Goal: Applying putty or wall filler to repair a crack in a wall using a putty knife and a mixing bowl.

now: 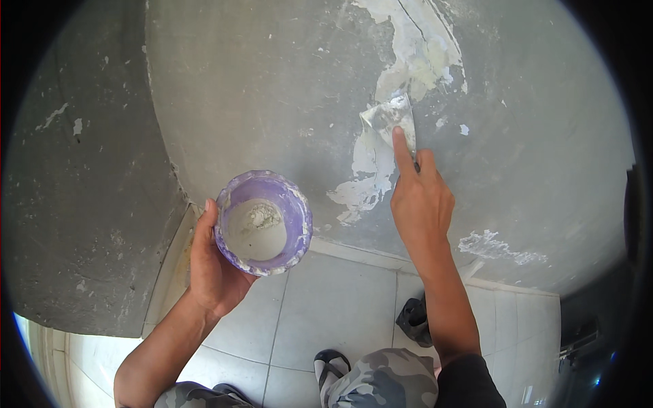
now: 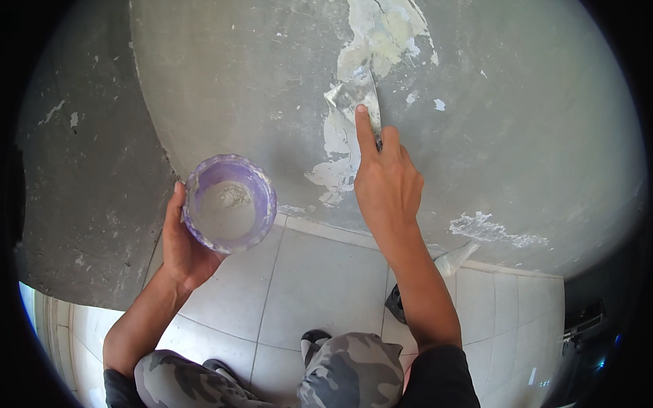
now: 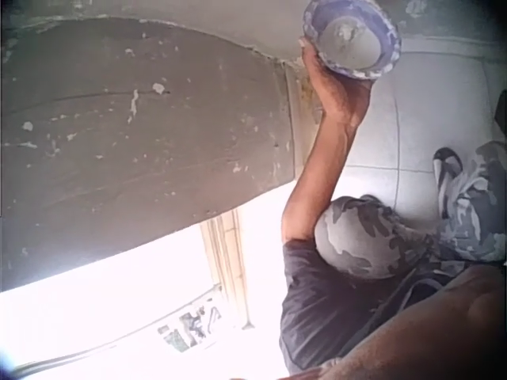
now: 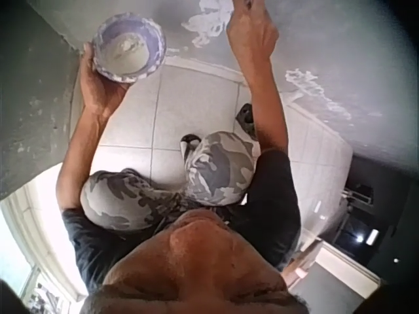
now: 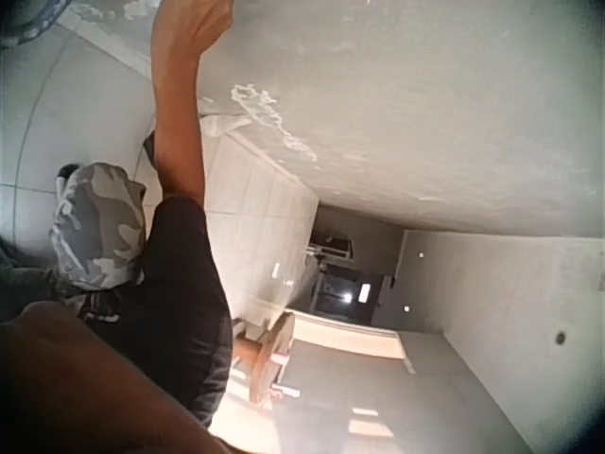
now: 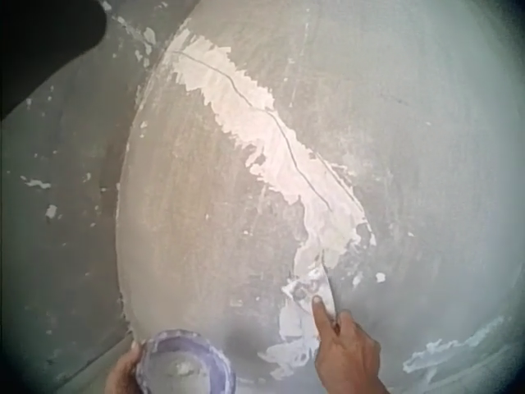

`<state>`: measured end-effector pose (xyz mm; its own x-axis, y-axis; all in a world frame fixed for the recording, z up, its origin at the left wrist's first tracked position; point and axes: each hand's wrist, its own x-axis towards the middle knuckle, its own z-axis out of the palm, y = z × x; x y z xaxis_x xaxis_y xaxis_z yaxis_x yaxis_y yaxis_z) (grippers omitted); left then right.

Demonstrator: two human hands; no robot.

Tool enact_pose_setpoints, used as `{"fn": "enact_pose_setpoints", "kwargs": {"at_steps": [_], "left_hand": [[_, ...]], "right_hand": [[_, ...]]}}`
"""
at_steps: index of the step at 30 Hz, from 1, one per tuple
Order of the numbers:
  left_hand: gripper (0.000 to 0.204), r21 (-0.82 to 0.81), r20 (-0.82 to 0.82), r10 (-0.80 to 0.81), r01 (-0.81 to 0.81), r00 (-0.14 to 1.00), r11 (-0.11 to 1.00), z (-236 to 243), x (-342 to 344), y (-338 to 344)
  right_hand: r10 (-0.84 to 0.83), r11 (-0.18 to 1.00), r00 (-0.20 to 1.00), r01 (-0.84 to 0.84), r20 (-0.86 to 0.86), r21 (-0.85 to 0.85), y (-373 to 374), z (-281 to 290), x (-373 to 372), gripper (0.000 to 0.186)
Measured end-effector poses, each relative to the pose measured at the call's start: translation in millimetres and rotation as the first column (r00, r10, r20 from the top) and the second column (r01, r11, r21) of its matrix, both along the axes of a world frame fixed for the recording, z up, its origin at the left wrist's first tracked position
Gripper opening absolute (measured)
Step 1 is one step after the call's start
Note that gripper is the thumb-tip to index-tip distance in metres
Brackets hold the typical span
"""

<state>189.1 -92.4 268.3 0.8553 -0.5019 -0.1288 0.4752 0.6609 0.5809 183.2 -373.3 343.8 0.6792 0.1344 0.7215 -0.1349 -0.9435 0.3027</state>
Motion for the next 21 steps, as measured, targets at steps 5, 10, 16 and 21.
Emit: {"fn": "enact_pose_setpoints", "kwargs": {"at_steps": [5, 10, 16, 21], "left_hand": [[0.081, 0.019, -0.01, 0.011, -0.011, 1.0, 1.0, 1.8, -2.1, -8.0], [0.081, 0.038, -0.03, 0.024, -0.023, 0.999, 0.999, -6.3, 2.4, -6.9], [0.079, 0.003, -0.011, -0.005, 0.005, 1.0, 1.0, -6.8, 2.3, -12.6], [0.079, 0.008, -0.009, -0.014, 0.014, 1.0, 1.0, -9.5, 2.6, -14.0]], "right_hand": [[-0.059, 0.998, 0.997, 0.058, -0.049, -0.028, -32.4, -39.9, -31.2, 0.071], [0.029, 0.99, 0.999, -0.026, -0.02, 0.139, -7.3, -20.7, -35.3, 0.068], [0.001, 0.999, 0.999, 0.001, -0.038, 0.049, 24.4, -2.3, 7.8, 0.07], [-0.106, 0.994, 0.983, 0.1, -0.147, -0.048, -5.1, -18.6, -11.6, 0.072]]}}
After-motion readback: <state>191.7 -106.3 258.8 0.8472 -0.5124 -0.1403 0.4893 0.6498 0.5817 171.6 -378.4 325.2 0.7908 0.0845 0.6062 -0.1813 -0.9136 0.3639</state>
